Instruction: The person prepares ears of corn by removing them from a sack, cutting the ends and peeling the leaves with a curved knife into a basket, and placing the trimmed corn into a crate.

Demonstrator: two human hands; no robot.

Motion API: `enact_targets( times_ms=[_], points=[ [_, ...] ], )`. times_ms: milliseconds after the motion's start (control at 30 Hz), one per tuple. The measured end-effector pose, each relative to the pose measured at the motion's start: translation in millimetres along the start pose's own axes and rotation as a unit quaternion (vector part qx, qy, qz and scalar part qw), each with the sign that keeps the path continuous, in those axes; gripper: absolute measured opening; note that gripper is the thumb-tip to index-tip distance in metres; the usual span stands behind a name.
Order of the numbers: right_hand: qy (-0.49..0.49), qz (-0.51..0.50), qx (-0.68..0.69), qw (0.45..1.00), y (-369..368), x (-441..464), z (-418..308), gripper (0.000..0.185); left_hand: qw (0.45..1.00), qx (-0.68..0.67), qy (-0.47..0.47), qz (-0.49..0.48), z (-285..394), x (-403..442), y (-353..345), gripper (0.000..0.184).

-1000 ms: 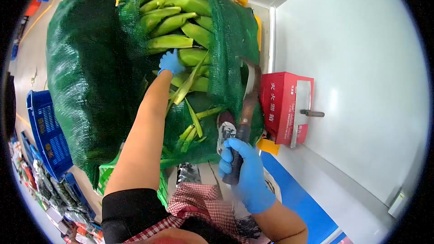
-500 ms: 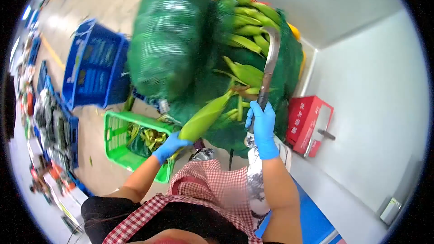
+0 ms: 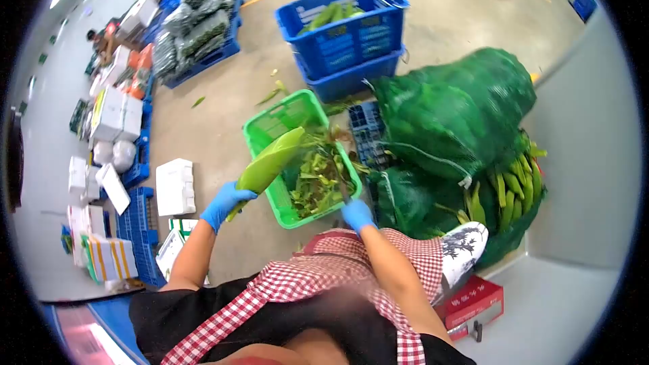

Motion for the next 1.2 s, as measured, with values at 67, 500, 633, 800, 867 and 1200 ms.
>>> enact_targets(
  times_ms=[67, 500, 633, 800, 867, 1200],
  points=[
    [-0.042, 0.047, -0.012, 0.998, 10.7, -38.2, -9.6, 0.036, 0.989, -0.146, 0.018, 0.014, -47.0, -5.4, 30.2, 0.047],
    [0.14, 0.206, 0.218, 0.944, 166.4, -58.5, -190.3, 0.021, 0.659, -0.638, -0.37, 0.146, 83.8, 36.5, 149.7, 0.057],
    [0.263, 0.298, 0.486, 0.778, 225.6, -123.0, -279.0, 0.005, 0.674, -0.662, -0.259, 0.201, 80.1, 45.7, 127.8, 0.042],
    [0.358, 0.376, 0.542, 0.661, 194.3, -118.4, -288.2, 0.007, 0.719, -0.632, -0.142, 0.253, 62.0, 74.8, 52.5, 0.045],
    [0.249, 0.387, 0.326, 0.826, 103.6, -70.3, -245.3, 0.011, 0.703, -0.643, -0.126, 0.277, 46.1, 91.8, 25.8, 0.051],
    [-0.079, 0.045, 0.075, 0.993, 35.9, -1.0, -10.6, 0.029, 0.743, -0.652, 0.084, 0.128, 36.7, 165.3, -39.3, 0.047]
  ],
)
Point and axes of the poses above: each hand's wrist, its own x-axis towards the middle knuckle, its own y-axis out of the back of the hand, z = x × y, the point moved 5 cm from there along x, towards the middle knuckle, and after that the axes turned 11 degrees about z, right-handed, at the moved point
